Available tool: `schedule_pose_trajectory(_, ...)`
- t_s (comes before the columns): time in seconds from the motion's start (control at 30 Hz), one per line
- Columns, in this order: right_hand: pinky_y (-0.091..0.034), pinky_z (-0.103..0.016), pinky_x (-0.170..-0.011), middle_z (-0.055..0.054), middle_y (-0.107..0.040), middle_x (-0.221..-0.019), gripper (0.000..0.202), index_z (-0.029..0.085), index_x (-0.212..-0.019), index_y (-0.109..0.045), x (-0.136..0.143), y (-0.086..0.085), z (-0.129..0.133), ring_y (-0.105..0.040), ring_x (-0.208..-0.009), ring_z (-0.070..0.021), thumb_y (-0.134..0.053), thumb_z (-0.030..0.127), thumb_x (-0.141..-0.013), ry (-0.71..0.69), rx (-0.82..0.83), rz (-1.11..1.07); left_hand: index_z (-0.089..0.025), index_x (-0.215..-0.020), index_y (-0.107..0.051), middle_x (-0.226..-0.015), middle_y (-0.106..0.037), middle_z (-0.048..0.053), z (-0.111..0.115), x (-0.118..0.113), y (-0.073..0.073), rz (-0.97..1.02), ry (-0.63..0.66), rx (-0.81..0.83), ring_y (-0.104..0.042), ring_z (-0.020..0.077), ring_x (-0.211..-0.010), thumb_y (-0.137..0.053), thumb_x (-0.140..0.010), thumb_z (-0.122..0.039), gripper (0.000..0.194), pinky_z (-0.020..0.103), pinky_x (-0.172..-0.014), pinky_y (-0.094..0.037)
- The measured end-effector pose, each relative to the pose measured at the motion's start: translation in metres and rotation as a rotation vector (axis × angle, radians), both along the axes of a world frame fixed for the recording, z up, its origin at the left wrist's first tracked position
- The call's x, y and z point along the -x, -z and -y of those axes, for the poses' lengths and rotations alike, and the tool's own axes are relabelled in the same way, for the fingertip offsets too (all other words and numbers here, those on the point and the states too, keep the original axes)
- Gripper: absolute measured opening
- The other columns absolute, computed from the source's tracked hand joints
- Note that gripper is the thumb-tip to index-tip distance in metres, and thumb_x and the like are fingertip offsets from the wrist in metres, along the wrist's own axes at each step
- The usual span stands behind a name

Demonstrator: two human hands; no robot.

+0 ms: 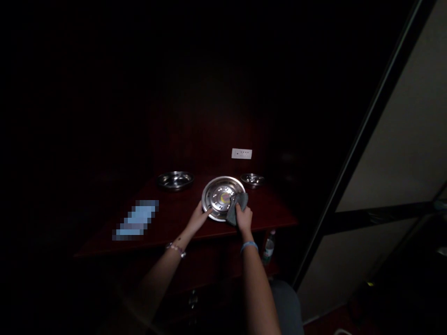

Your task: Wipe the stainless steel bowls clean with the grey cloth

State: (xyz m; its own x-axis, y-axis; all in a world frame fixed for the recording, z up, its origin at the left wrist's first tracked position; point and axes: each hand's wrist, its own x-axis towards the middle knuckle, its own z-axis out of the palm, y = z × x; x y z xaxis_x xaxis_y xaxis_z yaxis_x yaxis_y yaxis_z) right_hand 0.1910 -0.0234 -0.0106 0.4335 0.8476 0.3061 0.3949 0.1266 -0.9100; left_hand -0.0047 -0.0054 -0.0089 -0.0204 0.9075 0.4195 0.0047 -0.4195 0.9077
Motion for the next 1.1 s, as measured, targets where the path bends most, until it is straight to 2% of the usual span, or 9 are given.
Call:
schedule_pose_trajectory(0.17,-0.052,-0.025,-0.071,-0.016,-0.077,-0.098,0.043,0.011,-0.098,-0.075,-0.0023,0.0015,-0.0022,-0.074,-0.092,-0.0252,-0.054,0.047,-0.086,-0.024,-0.007,-0.027,-0.016,-0.125,-0.058,-0.129,-0.066,0.012,0.0015,-0.0006,-0.0008,0.012,0.008,-0.014,-0.058,0.0291,-0.124,-0.069,-0.074,-0.019,0.052,0.045,-0.113,-0.036)
schedule_pose_trajectory(0.4,-0.051,-0.025,-0.067,-0.017,-0.077,-0.092,0.045,0.010,-0.091,-0.075,-0.0047,0.0065,-0.0064,-0.074,-0.086,-0.0261,-0.054,0.049,-0.086,-0.014,-0.006,0.012,-0.016,-0.126,-0.058,-0.131,-0.065,0.012,-0.0020,-0.0019,0.0036,0.025,0.020,-0.024,-0.058,0.0271,-0.124,-0.068,-0.075,-0.019,0.052,0.043,-0.114,-0.035)
schedule_pose_trajectory(0.57,-0.051,-0.025,-0.069,-0.017,-0.077,-0.094,0.043,0.010,-0.093,-0.075,-0.0037,0.0061,-0.0054,-0.074,-0.088,-0.0259,-0.053,0.047,-0.088,-0.011,-0.009,0.014,-0.016,-0.128,-0.056,-0.130,-0.065,0.012,-0.0010,-0.0010,0.0021,0.003,0.024,-0.004,-0.057,0.0279,-0.126,-0.067,-0.077,-0.019,0.053,0.043,-0.114,-0.036)
schedule_pose_trajectory(0.7,-0.051,-0.025,-0.074,-0.017,-0.077,-0.097,0.043,0.011,-0.097,-0.075,-0.0038,0.0035,-0.0047,-0.074,-0.092,-0.0258,-0.052,0.046,-0.089,-0.010,0.011,0.042,-0.017,-0.139,-0.044,-0.141,-0.057,0.013,0.0017,-0.0005,-0.0024,-0.010,0.018,-0.059,-0.051,0.0269,-0.133,-0.066,-0.078,-0.021,0.065,0.043,-0.118,-0.031)
schedule_pose_trajectory(0.83,-0.051,-0.026,-0.074,-0.018,-0.077,-0.096,0.045,0.010,-0.097,-0.076,-0.0045,0.0024,-0.0042,-0.073,-0.092,-0.0271,-0.050,0.046,-0.090,0.012,0.037,0.062,-0.015,-0.145,-0.032,-0.144,-0.051,0.018,0.0026,-0.0019,-0.0007,-0.067,0.026,-0.045,-0.050,0.0279,-0.134,-0.070,-0.079,-0.031,0.077,0.044,-0.118,-0.031)
schedule_pose_trajectory(0.97,-0.052,-0.026,-0.072,-0.018,-0.077,-0.098,0.046,0.009,-0.099,-0.075,-0.0044,0.0039,-0.0038,-0.074,-0.093,-0.0272,-0.051,0.047,-0.090,0.020,0.021,0.033,-0.014,-0.140,-0.040,-0.145,-0.050,0.019,0.0029,-0.0047,0.0047,-0.175,0.089,-0.027,-0.046,0.0311,-0.137,-0.076,-0.073,-0.039,0.080,0.043,-0.118,-0.030)
schedule_pose_trajectory(1.1,-0.053,-0.026,-0.072,-0.018,-0.077,-0.098,0.045,0.010,-0.098,-0.075,-0.0034,0.0059,-0.0043,-0.074,-0.092,-0.0266,-0.054,0.049,-0.088,-0.011,-0.020,0.001,-0.014,-0.137,-0.044,-0.144,-0.052,0.018,0.0032,-0.0045,0.0041,-0.159,0.085,-0.011,-0.047,0.0304,-0.136,-0.074,-0.074,-0.033,0.073,0.043,-0.118,-0.029)
